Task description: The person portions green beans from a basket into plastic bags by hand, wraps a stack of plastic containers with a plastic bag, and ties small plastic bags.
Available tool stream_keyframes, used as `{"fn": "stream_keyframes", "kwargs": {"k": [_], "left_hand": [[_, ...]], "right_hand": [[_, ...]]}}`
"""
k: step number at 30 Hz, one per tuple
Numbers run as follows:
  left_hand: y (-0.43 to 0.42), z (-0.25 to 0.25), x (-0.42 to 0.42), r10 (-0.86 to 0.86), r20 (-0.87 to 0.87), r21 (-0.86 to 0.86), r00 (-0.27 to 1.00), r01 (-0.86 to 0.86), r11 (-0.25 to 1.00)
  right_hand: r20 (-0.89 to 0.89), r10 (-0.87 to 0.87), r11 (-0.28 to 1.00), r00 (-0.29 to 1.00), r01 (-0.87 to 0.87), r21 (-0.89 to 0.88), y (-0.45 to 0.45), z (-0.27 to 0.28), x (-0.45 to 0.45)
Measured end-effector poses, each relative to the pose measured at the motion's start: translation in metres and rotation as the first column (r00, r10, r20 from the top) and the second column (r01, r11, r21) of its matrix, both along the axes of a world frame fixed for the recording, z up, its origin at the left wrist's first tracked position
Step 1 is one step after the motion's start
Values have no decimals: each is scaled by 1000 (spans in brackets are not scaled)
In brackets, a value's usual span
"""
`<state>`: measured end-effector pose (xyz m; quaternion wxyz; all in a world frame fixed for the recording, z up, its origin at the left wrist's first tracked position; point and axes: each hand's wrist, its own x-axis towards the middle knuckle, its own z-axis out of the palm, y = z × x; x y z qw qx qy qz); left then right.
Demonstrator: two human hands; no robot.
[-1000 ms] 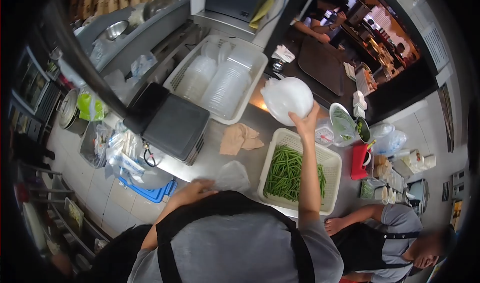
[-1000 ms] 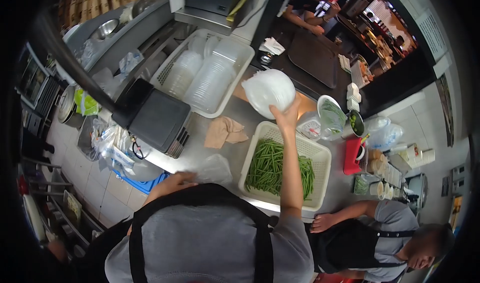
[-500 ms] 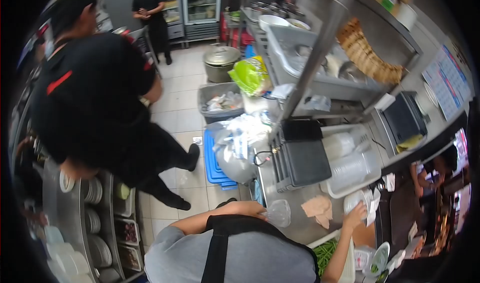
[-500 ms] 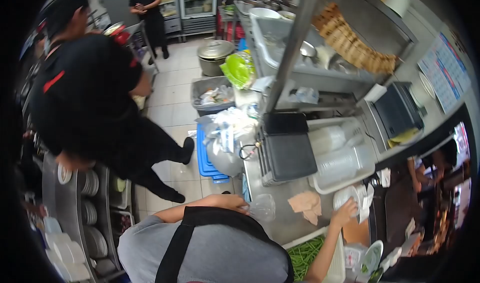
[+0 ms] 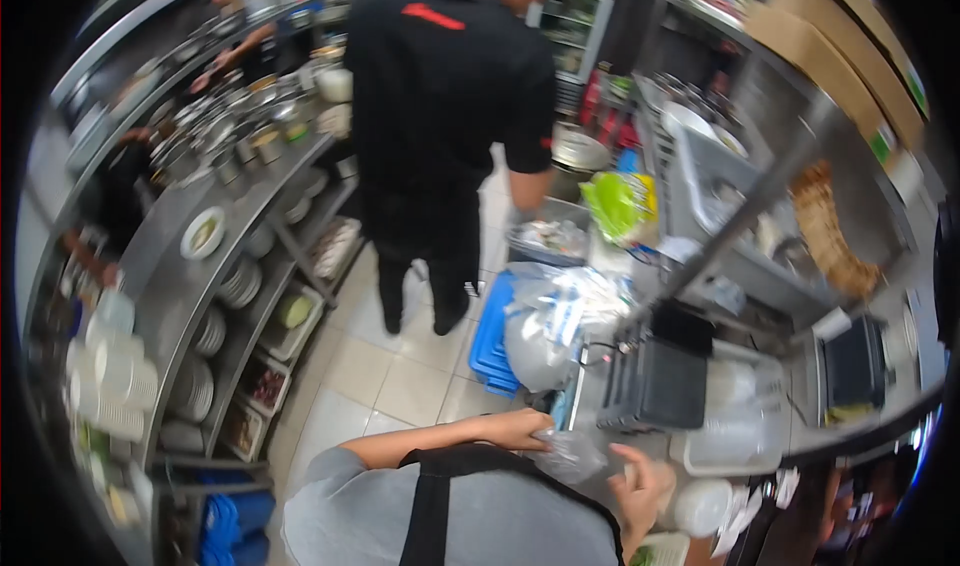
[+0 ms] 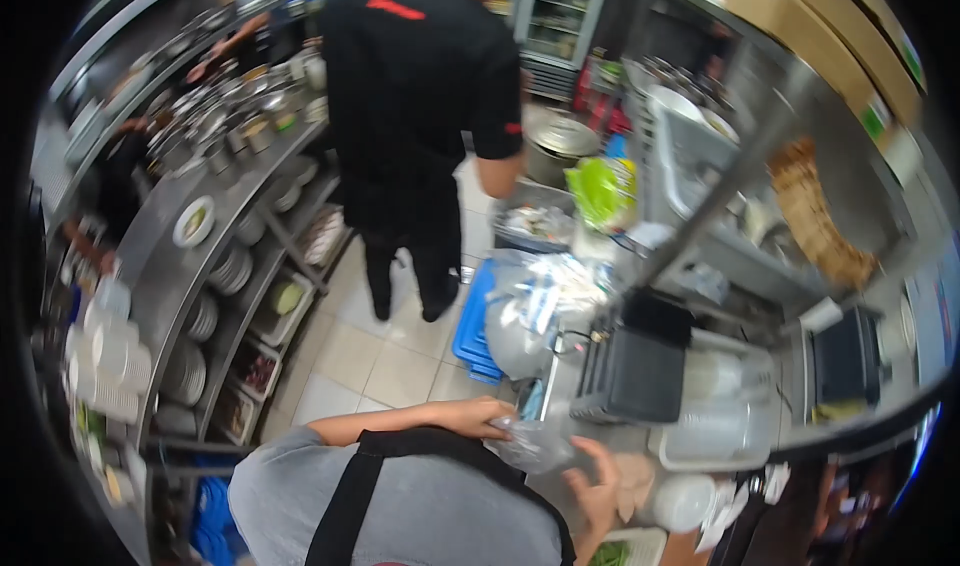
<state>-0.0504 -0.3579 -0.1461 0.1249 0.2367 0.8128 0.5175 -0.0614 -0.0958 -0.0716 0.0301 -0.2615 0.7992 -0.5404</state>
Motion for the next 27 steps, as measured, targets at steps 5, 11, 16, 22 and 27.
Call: {"fn": "stream_keyframes", "kwargs": {"k": [5, 11, 16, 22, 27], "left_hand": [[-6, 7, 23, 95, 412, 519, 906, -319, 793], [-27, 3, 72, -252, 766, 628, 592, -772, 95], [-33, -15, 98, -198, 735, 596, 649, -757, -268], [-26, -32, 110, -73, 737, 602, 672, -702, -381], [-20, -32, 114, 99, 729, 679, 677, -696, -234]], "right_hand": [[202, 260, 959, 944, -277, 65, -46, -47, -7], [629, 395, 899, 670, -142, -414, -59, -88, -14], [567, 680, 613, 465, 64, -787, -77, -126, -6], [451, 799, 397, 398, 213, -893, -118, -123, 11], [579, 800, 443, 159, 495, -748, -134, -84, 17]]}}
